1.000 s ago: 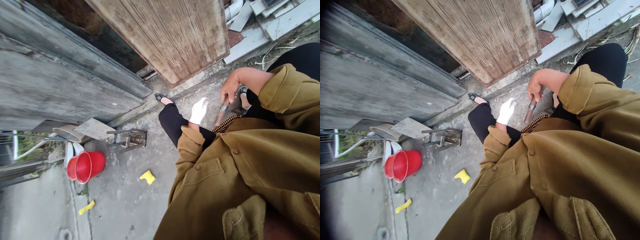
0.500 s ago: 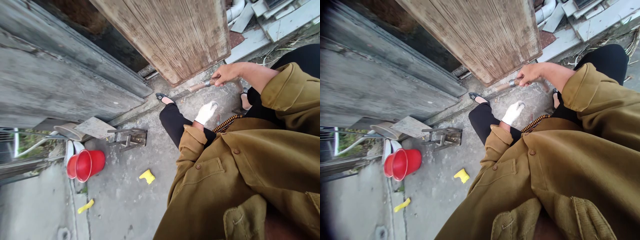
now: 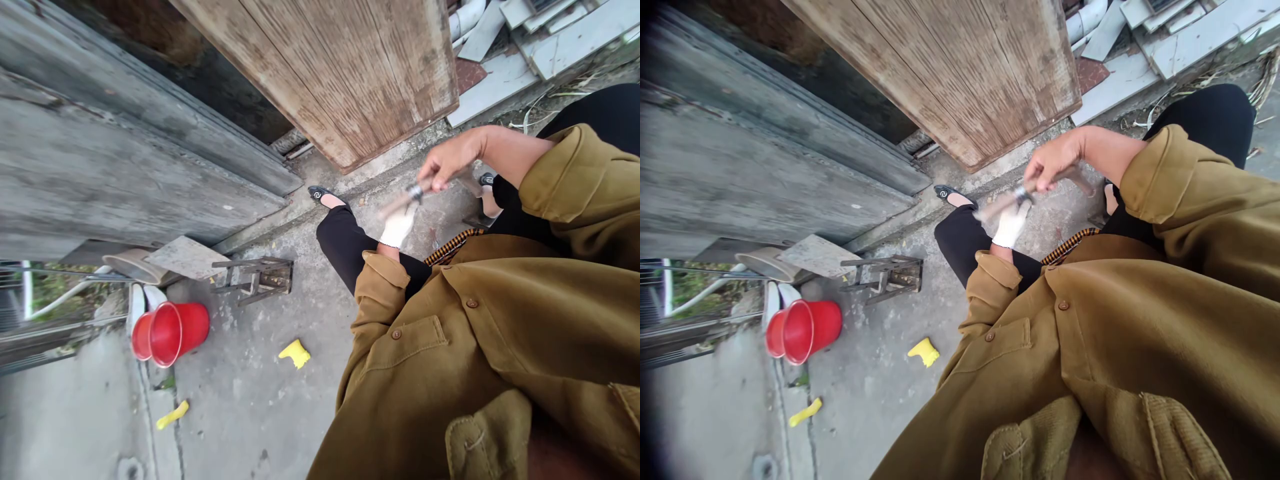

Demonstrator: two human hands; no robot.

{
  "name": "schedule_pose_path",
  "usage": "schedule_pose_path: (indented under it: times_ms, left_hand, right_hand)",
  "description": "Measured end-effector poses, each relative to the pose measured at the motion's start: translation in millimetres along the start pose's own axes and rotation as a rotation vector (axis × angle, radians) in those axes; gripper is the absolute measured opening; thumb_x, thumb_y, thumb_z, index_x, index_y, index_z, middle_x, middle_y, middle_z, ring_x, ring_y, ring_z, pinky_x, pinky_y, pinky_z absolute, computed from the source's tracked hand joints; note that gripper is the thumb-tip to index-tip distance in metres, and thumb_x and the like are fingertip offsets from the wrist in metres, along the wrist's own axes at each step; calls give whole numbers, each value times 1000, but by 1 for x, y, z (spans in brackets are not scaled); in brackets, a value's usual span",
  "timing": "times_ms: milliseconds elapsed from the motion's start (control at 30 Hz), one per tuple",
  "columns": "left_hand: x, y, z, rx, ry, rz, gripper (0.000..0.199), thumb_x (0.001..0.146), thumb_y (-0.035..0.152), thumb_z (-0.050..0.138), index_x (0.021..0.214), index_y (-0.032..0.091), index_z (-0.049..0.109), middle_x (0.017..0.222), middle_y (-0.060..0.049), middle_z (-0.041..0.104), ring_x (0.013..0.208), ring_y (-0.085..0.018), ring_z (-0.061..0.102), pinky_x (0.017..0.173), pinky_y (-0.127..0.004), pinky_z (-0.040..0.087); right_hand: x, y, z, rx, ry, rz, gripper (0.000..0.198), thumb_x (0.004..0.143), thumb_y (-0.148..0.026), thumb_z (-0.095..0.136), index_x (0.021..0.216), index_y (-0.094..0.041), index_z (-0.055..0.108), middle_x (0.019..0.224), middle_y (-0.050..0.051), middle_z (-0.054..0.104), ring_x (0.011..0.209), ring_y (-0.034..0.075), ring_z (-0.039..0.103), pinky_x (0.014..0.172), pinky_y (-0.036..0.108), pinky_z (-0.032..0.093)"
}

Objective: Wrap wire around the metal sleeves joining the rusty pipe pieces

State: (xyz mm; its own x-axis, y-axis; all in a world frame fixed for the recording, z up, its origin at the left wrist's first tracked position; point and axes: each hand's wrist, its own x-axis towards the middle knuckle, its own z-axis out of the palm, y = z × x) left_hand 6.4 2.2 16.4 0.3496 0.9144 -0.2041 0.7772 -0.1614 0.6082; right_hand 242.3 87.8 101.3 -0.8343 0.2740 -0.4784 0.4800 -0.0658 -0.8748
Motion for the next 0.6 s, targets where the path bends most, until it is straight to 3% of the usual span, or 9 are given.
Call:
schedule_pose_path:
  times_ms: [100, 167, 200, 267, 333, 400, 467, 533, 600]
  left_hand:
    - [1, -2, 3, -65, -40, 13, 31, 110, 24, 40, 116, 19, 70, 112, -7, 78, 101, -20, 73, 96, -28, 55]
    - [-2, 1, 3, -55, -86, 50, 29, 111, 25, 42, 117, 20, 70, 114, -5, 78, 105, -19, 73, 98, -27, 54]
    - [-4, 3, 3, -24, -105, 73, 28, 110, 25, 44, 118, 21, 70, 116, -5, 78, 108, -19, 73, 100, -27, 53]
    - [-7, 8, 1, 60, -126, 110, 27, 110, 26, 45, 120, 22, 71, 118, -4, 78, 114, -21, 72, 103, -27, 51]
    - [-9, 12, -2, 138, -114, 115, 28, 110, 26, 46, 123, 22, 71, 121, -5, 78, 116, -23, 72, 104, -29, 50]
    - [-10, 13, -7, 177, -75, 87, 29, 110, 27, 47, 125, 22, 71, 125, -7, 78, 119, -25, 72, 105, -31, 50]
    - [-10, 11, -13, 164, -23, 45, 29, 110, 28, 47, 124, 23, 72, 127, -7, 77, 122, -26, 71, 107, -32, 50]
    - [-9, 6, -19, 125, 35, -4, 30, 111, 29, 45, 124, 25, 72, 128, -7, 77, 123, -25, 70, 108, -34, 49]
    - [-8, 1, -24, 86, 98, -54, 32, 111, 30, 43, 124, 25, 72, 131, -8, 76, 124, -25, 69, 110, -36, 49]
  right_hand:
    - [-8, -7, -5, 231, 440, -164, 9, 100, -19, 68, 98, -12, 62, 87, 1, 62, 76, 8, 52, 81, 24, 45]
    - [-7, -10, -5, 338, 693, -167, 6, 104, -17, 59, 99, -13, 56, 92, 4, 62, 76, 8, 49, 78, 22, 47]
    - [-5, -11, -4, 319, 784, -112, 5, 105, -16, 55, 101, -13, 55, 95, 6, 64, 76, 8, 49, 77, 22, 48]
    - [2, -10, -3, 34, 851, 117, 10, 107, -19, 53, 108, -10, 57, 105, 12, 67, 82, 10, 55, 81, 25, 49]
    - [9, -6, -1, -363, 792, 382, 18, 101, -19, 64, 111, -4, 63, 114, 22, 69, 98, 19, 62, 92, 34, 49]
    - [15, 2, 2, -624, 573, 573, 16, 91, -13, 75, 99, -1, 70, 106, 23, 72, 107, 28, 65, 97, 41, 46]
    - [19, 12, 9, -620, 257, 665, 6, 86, -6, 75, 92, -3, 74, 83, 13, 70, 93, 25, 66, 91, 39, 46]
    - [21, 20, 15, -533, -43, 661, 11, 90, -4, 70, 98, -6, 77, 65, 2, 62, 71, 16, 59, 80, 33, 44]
    - [22, 23, 20, -419, -173, 560, 17, 91, -2, 67, 104, -5, 77, 59, -2, 57, 61, 10, 51, 72, 28, 40]
